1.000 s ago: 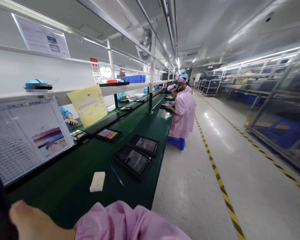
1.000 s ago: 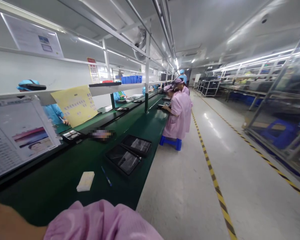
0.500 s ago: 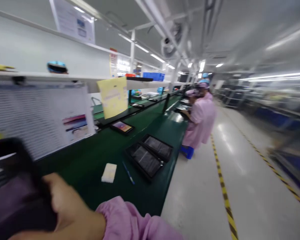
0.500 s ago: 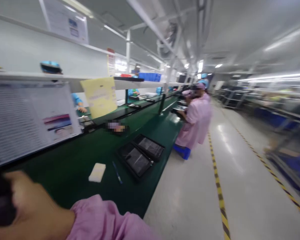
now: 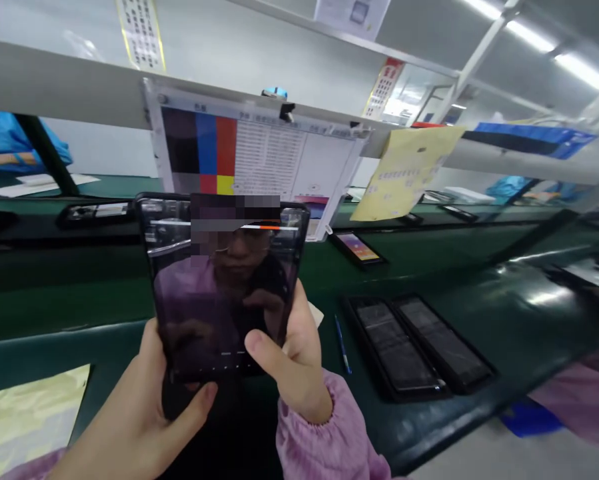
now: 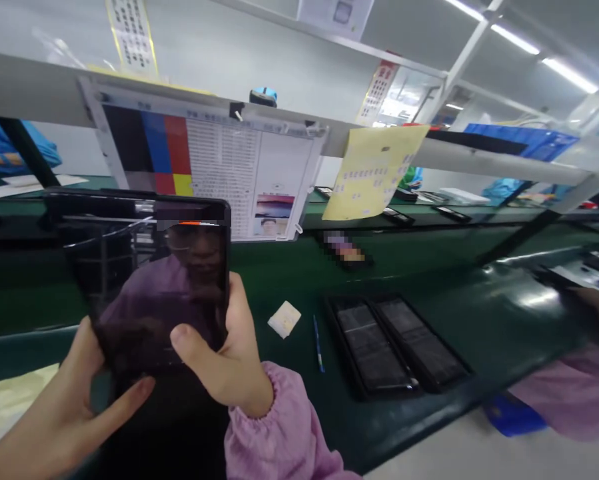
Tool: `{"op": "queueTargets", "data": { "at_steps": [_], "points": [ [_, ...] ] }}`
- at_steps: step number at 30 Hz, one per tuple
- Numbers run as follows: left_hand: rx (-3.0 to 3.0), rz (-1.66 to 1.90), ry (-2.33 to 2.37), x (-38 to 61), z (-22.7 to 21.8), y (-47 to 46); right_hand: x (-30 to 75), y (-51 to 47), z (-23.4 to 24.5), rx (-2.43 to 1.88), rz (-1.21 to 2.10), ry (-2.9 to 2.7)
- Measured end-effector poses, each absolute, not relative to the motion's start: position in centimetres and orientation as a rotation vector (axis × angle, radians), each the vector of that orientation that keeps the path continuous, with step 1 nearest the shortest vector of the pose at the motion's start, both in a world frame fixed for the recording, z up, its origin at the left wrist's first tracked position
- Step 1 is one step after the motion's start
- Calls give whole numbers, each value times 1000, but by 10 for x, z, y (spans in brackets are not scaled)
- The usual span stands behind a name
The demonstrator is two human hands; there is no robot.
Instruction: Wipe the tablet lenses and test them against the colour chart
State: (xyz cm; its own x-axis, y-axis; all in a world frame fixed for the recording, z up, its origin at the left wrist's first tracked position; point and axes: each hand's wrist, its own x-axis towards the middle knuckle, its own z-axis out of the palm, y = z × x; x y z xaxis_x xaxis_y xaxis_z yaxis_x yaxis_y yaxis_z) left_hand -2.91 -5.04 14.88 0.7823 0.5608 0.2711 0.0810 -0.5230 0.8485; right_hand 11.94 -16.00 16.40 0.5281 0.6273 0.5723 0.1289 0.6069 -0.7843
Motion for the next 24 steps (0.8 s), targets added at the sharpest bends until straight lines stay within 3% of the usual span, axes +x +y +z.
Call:
{"op": "queueTargets", "data": {
  "at_steps": [16,24],
  "points": [
    [2019,-61,151,-47,144,8,118,-156,162,-1064,136,-992],
    [1770,-73,-236,-34,156,21,106,-142,168,-1156,82,-795]
  ]
}}
